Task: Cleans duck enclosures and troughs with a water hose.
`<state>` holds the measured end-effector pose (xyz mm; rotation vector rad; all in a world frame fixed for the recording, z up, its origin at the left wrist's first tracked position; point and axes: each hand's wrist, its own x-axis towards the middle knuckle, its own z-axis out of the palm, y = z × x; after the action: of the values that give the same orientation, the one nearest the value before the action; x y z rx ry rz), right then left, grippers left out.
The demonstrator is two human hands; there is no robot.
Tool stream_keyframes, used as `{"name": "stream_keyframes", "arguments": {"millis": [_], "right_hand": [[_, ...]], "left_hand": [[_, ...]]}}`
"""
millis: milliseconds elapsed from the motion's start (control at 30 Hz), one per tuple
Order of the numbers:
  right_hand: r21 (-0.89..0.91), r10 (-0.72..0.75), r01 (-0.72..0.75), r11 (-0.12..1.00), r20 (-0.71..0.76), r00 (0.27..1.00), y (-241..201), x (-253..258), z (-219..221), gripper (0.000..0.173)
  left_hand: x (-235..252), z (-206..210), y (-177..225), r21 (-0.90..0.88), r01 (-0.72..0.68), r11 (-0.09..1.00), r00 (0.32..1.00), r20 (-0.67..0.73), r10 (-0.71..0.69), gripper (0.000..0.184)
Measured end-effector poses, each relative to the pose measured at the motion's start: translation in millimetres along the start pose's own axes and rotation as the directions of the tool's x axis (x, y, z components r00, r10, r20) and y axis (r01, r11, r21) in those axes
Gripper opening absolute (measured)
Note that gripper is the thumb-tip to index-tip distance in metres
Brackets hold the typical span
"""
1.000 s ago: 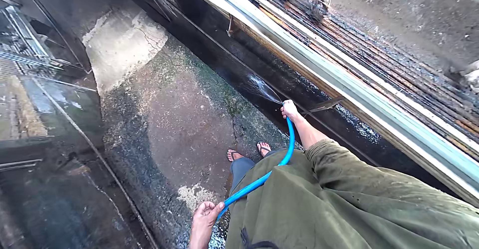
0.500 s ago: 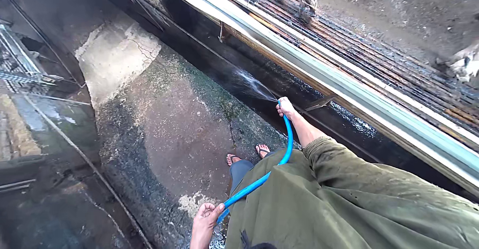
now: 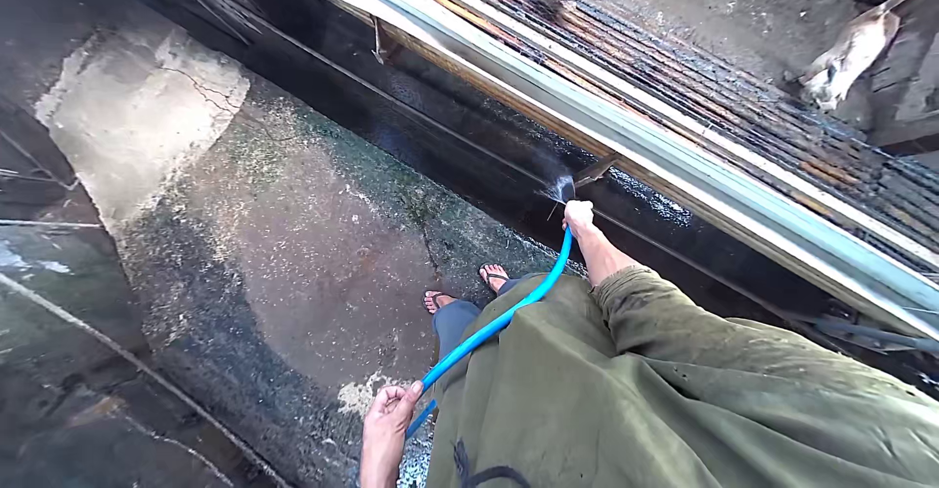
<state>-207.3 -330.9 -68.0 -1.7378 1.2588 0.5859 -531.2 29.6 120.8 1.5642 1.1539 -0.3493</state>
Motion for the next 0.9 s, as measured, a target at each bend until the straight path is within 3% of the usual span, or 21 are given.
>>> {"name": "stream_keyframes", "arguments": {"millis": [133,367,467,567,733,900], "right_hand": [[-0.008,-0.025,0.026,1.000,0.044,0.999,1,-1,-2,0.040],[0.129,-0.117,0.093,0.987,0.193,0.974,-2,2,5,0.023],[0.140,-0.124,0.092,0.986,0.241,0.963,-3,6,6,0.026],[0.132,-0.108,0.081,0.988,0.219,0.970,-2,11,5,0.024],[0.007,-0.026,0.026,1.000,0.023,0.999,-2,-1,-7,0.037],[0.033,-0.027,0.028,0.999,-0.014,1.000,-1,-3,-9,0.043]], "left_hand": [[1,0,2,0.004,-0.006,1.000,1.000,0.021,0.006,0.016],[0,0,0,0.003,-0.034,0.999,0.999,0.036,0.034,0.015],[0,0,-4,0.003,-0.037,0.999,0.998,0.044,0.037,0.016],[1,2,-8,-0.006,-0.038,0.999,0.998,0.049,0.038,0.016],[-1,3,-10,-0.002,-0.035,0.999,0.999,0.019,0.035,0.016],[-1,3,-11,-0.013,-0.035,0.999,0.999,0.006,0.036,0.017]]}}
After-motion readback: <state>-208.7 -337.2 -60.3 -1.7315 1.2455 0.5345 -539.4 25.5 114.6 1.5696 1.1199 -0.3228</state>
